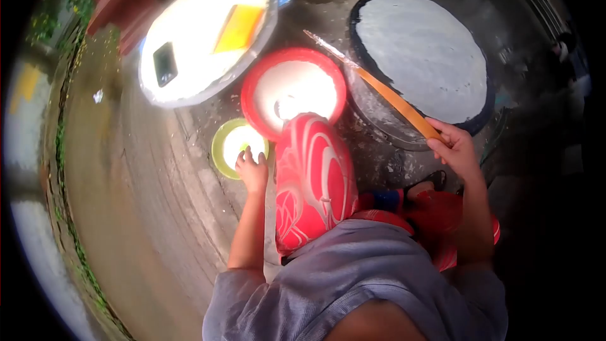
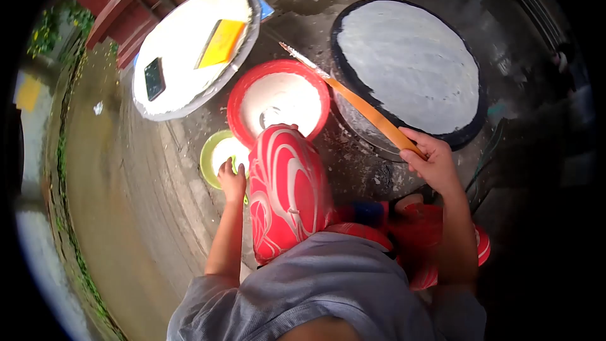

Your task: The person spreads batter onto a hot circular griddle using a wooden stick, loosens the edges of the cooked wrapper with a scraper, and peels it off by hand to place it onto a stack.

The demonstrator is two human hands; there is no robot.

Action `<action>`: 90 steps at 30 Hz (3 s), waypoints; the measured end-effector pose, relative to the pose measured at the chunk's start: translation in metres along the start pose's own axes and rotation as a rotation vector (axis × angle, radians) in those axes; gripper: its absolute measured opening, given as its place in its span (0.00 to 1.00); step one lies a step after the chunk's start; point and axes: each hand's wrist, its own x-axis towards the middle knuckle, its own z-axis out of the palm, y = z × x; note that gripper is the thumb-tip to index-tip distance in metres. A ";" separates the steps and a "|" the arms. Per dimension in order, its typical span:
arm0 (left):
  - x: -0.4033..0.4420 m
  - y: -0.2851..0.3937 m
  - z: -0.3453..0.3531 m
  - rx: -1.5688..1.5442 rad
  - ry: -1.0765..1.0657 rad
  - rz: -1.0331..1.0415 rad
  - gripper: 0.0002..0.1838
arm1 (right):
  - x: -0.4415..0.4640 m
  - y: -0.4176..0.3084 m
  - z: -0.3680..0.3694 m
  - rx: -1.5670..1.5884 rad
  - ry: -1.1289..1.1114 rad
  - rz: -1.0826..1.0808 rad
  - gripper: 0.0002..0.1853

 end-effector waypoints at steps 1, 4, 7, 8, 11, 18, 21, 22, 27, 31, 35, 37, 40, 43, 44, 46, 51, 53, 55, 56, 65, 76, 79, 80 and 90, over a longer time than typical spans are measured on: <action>-0.005 -0.003 0.008 0.244 -0.078 -0.122 0.29 | 0.011 -0.025 0.004 -0.083 -0.072 0.000 0.23; -0.010 -0.034 0.031 0.324 -0.267 -0.308 0.33 | 0.056 -0.085 0.044 -0.316 -0.237 -0.199 0.20; -0.008 -0.100 0.082 0.133 -0.242 -0.162 0.30 | 0.102 -0.125 0.104 -0.738 -0.399 -0.417 0.18; -0.006 -0.089 0.073 0.121 -0.267 -0.252 0.29 | 0.121 -0.125 0.129 -0.866 -0.459 -0.456 0.18; 0.001 -0.080 0.048 0.069 -0.220 -0.394 0.22 | 0.154 -0.133 0.206 -1.089 -0.645 -0.361 0.18; -0.062 -0.071 0.010 -0.412 0.001 -0.356 0.17 | 0.221 -0.081 0.287 -1.014 -0.878 -0.232 0.18; -0.077 -0.055 0.019 -0.392 -0.007 -0.239 0.15 | 0.240 -0.055 0.291 -0.906 -0.924 -0.158 0.20; -0.071 -0.052 0.022 -0.363 -0.044 -0.325 0.15 | 0.245 -0.048 0.293 -0.866 -0.937 -0.098 0.20; -0.010 -0.092 0.052 -0.262 0.034 -0.491 0.14 | 0.252 -0.028 0.283 -0.817 -0.954 -0.035 0.21; 0.001 -0.108 0.044 -0.245 0.058 -0.540 0.14 | 0.249 -0.015 0.277 -0.824 -0.956 -0.178 0.21; -0.024 -0.075 0.022 -0.313 0.026 -0.479 0.14 | 0.249 0.009 0.282 -1.116 -0.752 -0.839 0.22; -0.032 -0.069 0.029 -0.343 -0.020 -0.412 0.15 | 0.244 -0.002 0.281 -1.122 -0.733 -0.739 0.21; -0.020 -0.083 0.049 -0.357 0.003 -0.457 0.15 | 0.238 -0.010 0.267 -1.122 -0.695 -0.651 0.20; -0.008 -0.099 0.057 -0.255 0.103 -0.556 0.16 | 0.226 -0.013 0.231 -1.112 -0.699 -0.632 0.19; -0.008 -0.105 0.057 -0.242 0.098 -0.527 0.17 | 0.222 -0.011 0.217 -1.101 -0.719 -0.611 0.19; -0.008 -0.115 0.059 -0.230 0.084 -0.486 0.18 | 0.217 0.012 0.184 -0.879 -0.647 -0.566 0.20; -0.016 -0.095 0.047 0.003 -0.046 -0.349 0.20 | 0.186 0.077 0.127 -0.332 -0.405 -0.078 0.22; -0.019 -0.080 0.038 0.055 0.008 -0.275 0.22 | 0.179 0.118 0.123 -0.014 -0.275 0.075 0.23; -0.023 -0.072 0.034 0.111 0.065 -0.204 0.25 | 0.180 0.138 0.134 0.109 -0.175 0.154 0.24; -0.024 -0.069 0.032 0.084 0.046 -0.161 0.24 | 0.182 0.142 0.141 0.188 -0.173 0.164 0.24; -0.036 -0.034 0.004 -0.060 0.055 0.033 0.21 | 0.188 0.206 0.187 0.039 -0.381 0.031 0.24; -0.052 0.079 -0.083 -0.617 0.012 0.176 0.25 | 0.005 0.035 -0.040 -0.216 0.137 -0.323 0.15; -0.061 0.125 -0.102 -0.671 -0.022 0.242 0.26 | -0.061 0.040 -0.098 0.121 0.380 -0.334 0.13; -0.065 0.141 -0.106 -0.648 -0.011 0.282 0.26 | -0.082 0.048 -0.110 0.156 0.473 -0.297 0.13; -0.051 0.196 -0.102 -0.413 -0.040 0.605 0.27 | -0.168 0.284 -0.096 0.381 1.119 0.161 0.13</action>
